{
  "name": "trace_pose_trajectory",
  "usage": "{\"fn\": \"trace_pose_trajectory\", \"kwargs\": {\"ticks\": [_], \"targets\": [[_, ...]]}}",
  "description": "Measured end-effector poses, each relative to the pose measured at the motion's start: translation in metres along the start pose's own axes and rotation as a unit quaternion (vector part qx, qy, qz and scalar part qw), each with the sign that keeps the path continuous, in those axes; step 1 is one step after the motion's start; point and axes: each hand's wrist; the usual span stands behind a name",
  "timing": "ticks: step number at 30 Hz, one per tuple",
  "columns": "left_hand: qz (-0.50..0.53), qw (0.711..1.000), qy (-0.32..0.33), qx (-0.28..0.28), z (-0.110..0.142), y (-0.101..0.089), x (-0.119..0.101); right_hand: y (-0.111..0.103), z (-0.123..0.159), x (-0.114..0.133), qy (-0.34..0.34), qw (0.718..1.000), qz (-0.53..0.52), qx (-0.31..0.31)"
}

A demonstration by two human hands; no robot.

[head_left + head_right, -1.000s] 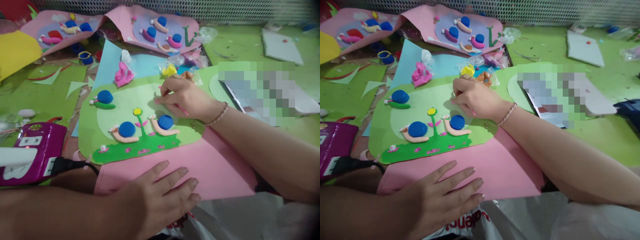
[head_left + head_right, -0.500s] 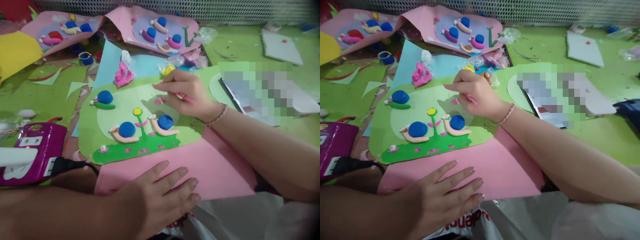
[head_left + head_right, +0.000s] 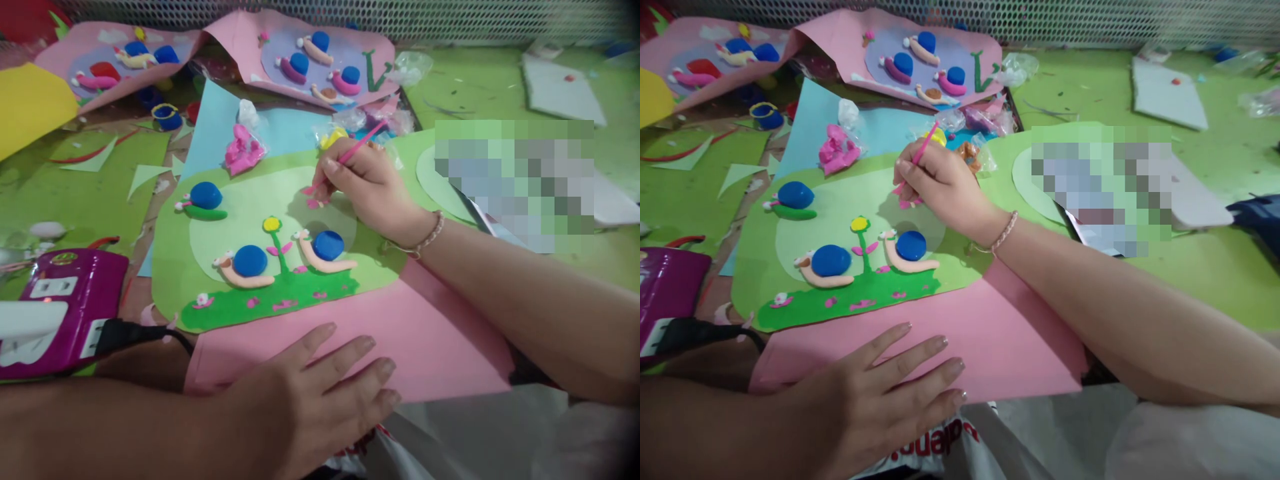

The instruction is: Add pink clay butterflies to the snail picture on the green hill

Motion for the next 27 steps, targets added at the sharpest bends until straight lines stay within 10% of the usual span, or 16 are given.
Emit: {"fn": "trace_pose_trajectory", "kwargs": {"ticks": [27], "targets": [[0.008,1.000,-0.002,-0.007,0.001,0.001,0.001,-0.011,-0.010,-0.015,0.065,0.996,-0.049,-0.040]]}}
Point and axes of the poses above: each hand's wrist, its own z-axis away from the middle knuckle, its own y-axis out of the palm, x = y × z, and after that the axes turned 3 degrees about -x, right-handed
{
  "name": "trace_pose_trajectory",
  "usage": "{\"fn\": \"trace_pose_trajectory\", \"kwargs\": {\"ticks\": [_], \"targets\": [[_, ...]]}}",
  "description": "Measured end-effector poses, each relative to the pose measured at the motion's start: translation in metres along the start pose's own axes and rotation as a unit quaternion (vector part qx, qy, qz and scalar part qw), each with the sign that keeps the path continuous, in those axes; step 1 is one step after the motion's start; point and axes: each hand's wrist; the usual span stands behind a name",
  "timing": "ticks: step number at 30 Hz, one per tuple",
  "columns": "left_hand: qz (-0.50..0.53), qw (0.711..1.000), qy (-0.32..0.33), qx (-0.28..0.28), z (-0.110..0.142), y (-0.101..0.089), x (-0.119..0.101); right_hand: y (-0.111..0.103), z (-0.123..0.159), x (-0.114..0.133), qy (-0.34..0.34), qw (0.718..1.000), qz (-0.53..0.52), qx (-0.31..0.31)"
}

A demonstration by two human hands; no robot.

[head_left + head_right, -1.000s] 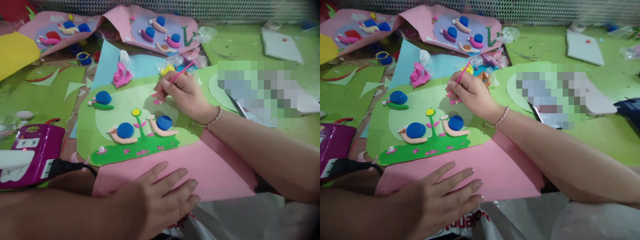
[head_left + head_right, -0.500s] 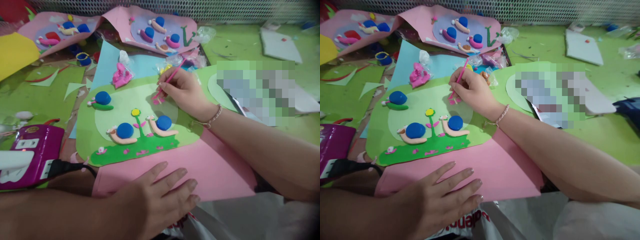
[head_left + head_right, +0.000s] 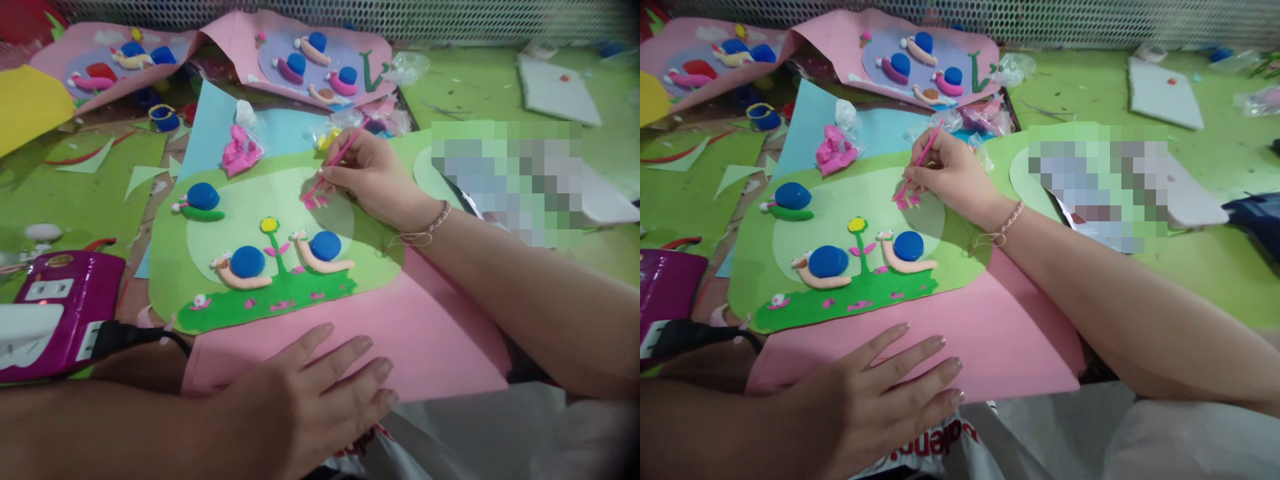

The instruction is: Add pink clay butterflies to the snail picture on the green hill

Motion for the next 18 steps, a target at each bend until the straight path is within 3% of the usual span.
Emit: {"fn": "trace_pose_trajectory", "kwargs": {"ticks": [18], "targets": [[-0.004,1.000,0.002,0.001,-0.0018,-0.0026,0.0007,0.0003,-0.0012,-0.0018,0.010,1.000,0.001,-0.002]]}}
Point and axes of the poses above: each hand's wrist, its own z-axis away from the middle knuckle, its own y-axis out of the palm, x = y × z, and after that the axes turned 3 degrees about -x, right-handed
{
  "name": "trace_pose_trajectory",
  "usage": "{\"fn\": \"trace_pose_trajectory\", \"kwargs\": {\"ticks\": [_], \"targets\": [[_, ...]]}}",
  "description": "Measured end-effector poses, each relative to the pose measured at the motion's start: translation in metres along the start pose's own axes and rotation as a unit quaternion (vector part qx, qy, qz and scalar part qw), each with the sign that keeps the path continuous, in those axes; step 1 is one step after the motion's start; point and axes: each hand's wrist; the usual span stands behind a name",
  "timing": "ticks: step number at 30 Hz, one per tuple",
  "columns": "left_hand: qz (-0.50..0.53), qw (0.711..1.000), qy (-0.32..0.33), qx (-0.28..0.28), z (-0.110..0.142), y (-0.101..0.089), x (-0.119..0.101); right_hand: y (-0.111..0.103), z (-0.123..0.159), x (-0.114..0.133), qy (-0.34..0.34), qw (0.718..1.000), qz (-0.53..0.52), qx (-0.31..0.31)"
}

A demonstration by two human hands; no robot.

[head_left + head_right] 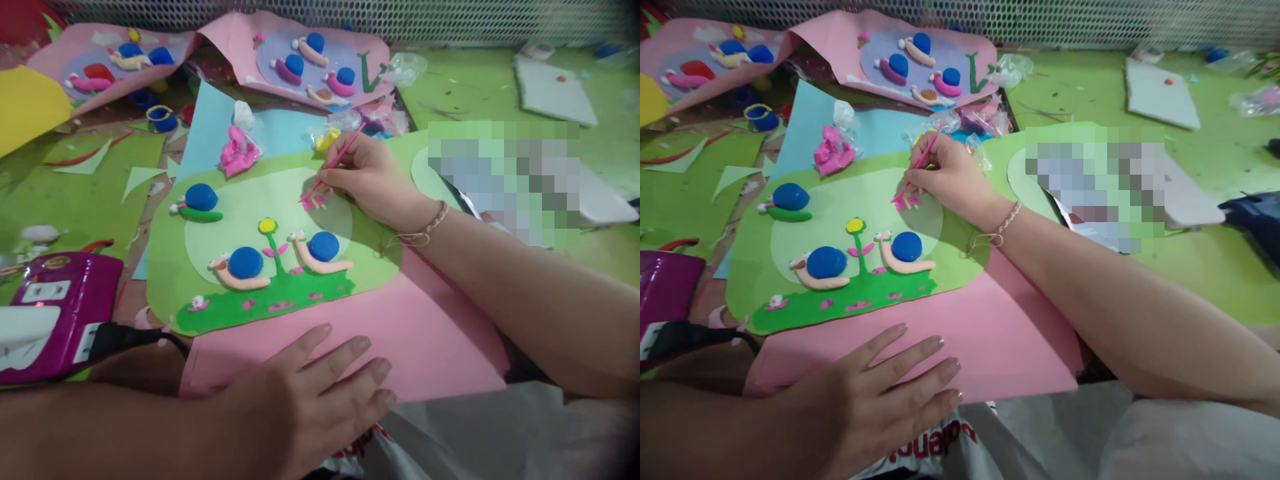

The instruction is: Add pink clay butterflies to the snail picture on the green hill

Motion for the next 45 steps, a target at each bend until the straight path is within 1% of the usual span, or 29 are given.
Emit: {"fn": "trace_pose_trajectory", "kwargs": {"ticks": [3,9,13,15,19,21,27,30,33,36,40,45], "targets": [[0.002,1.000,0.003,0.006,0.000,-0.001,0.000,0.000,0.000,0.000,-0.001,1.000,0.001,-0.002],[0.001,1.000,0.002,0.001,0.001,0.001,0.000,0.001,0.000,0.001,0.008,1.000,-0.010,-0.006],[0.002,1.000,-0.003,-0.002,0.001,0.002,-0.001,0.001,0.001,0.003,0.000,0.998,-0.066,-0.017],[0.002,1.000,-0.003,-0.003,0.001,0.001,0.000,0.000,0.001,0.004,0.006,0.996,-0.085,-0.004],[-0.004,1.000,0.004,0.000,0.000,-0.001,0.001,-0.002,0.001,0.003,0.027,0.994,-0.090,0.047],[-0.005,1.000,0.004,0.001,0.000,-0.001,0.001,-0.002,0.000,0.002,0.029,0.994,-0.093,0.052],[0.004,1.000,0.001,0.006,0.000,0.000,0.000,-0.003,-0.002,-0.002,0.036,0.996,-0.058,0.061],[0.006,1.000,-0.002,0.002,0.000,0.001,-0.001,-0.002,-0.001,0.000,0.031,0.997,-0.048,0.042],[0.005,1.000,-0.003,-0.007,0.001,0.002,-0.001,0.000,0.001,0.004,0.042,0.999,-0.023,0.022],[0.006,1.000,-0.006,-0.008,0.000,0.002,-0.001,0.001,0.002,0.006,0.052,0.998,-0.004,0.023],[0.010,1.000,-0.005,-0.003,0.000,0.001,0.000,0.000,0.002,0.006,0.035,0.999,-0.004,0.026],[0.008,1.000,-0.004,-0.001,0.001,0.002,-0.001,0.002,0.007,0.010,-0.031,0.999,0.017,0.036]]}}
Point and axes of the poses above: each hand's wrist, its own z-axis away from the middle knuckle, its own y-axis out of the palm, x = y × z, and after that the axes turned 3 degrees about -x, right-handed
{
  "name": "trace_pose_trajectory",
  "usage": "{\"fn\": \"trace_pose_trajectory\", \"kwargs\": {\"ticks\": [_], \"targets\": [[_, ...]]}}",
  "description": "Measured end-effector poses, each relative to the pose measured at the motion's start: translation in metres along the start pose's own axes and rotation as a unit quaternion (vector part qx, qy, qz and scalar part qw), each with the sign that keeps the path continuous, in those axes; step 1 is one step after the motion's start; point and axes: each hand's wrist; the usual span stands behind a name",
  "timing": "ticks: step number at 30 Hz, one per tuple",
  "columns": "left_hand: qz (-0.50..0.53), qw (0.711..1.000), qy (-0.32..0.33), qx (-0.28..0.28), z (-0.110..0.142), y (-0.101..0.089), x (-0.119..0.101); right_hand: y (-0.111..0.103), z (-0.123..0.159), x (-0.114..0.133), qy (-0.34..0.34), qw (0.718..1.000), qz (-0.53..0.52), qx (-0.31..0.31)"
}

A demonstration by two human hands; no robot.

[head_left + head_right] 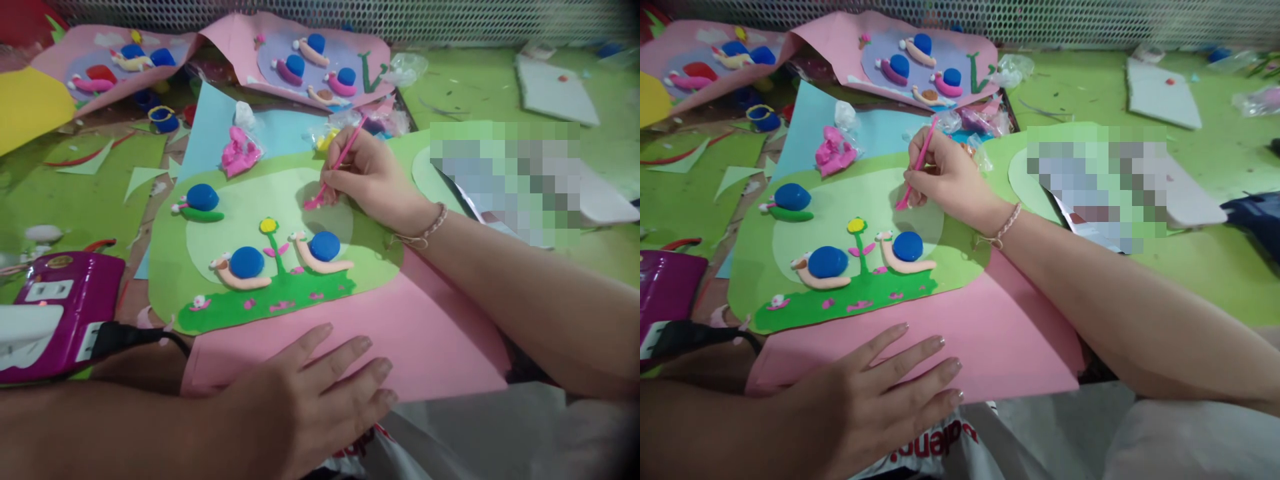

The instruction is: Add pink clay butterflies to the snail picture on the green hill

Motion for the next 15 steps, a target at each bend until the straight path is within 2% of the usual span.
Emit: {"fn": "trace_pose_trajectory", "kwargs": {"ticks": [5,9,11,15], "targets": [[-0.005,1.000,0.000,-0.003,0.000,0.001,0.000,0.004,0.008,0.005,-0.062,0.995,0.071,0.038],[-0.001,1.000,0.003,0.002,0.000,0.000,0.000,-0.004,0.009,0.005,-0.111,0.982,0.127,0.089],[-0.003,1.000,0.003,0.004,0.000,0.000,0.000,-0.009,0.008,0.005,-0.152,0.965,0.175,0.122],[-0.006,1.000,0.000,0.003,0.001,0.000,0.000,-0.014,0.008,0.005,-0.249,0.919,0.266,0.150]]}}
Point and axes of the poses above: each hand's wrist, its own z-axis away from the middle knuckle, its own y-axis out of the palm, x = y × z, and after that the axes turned 3 degrees about -x, right-handed
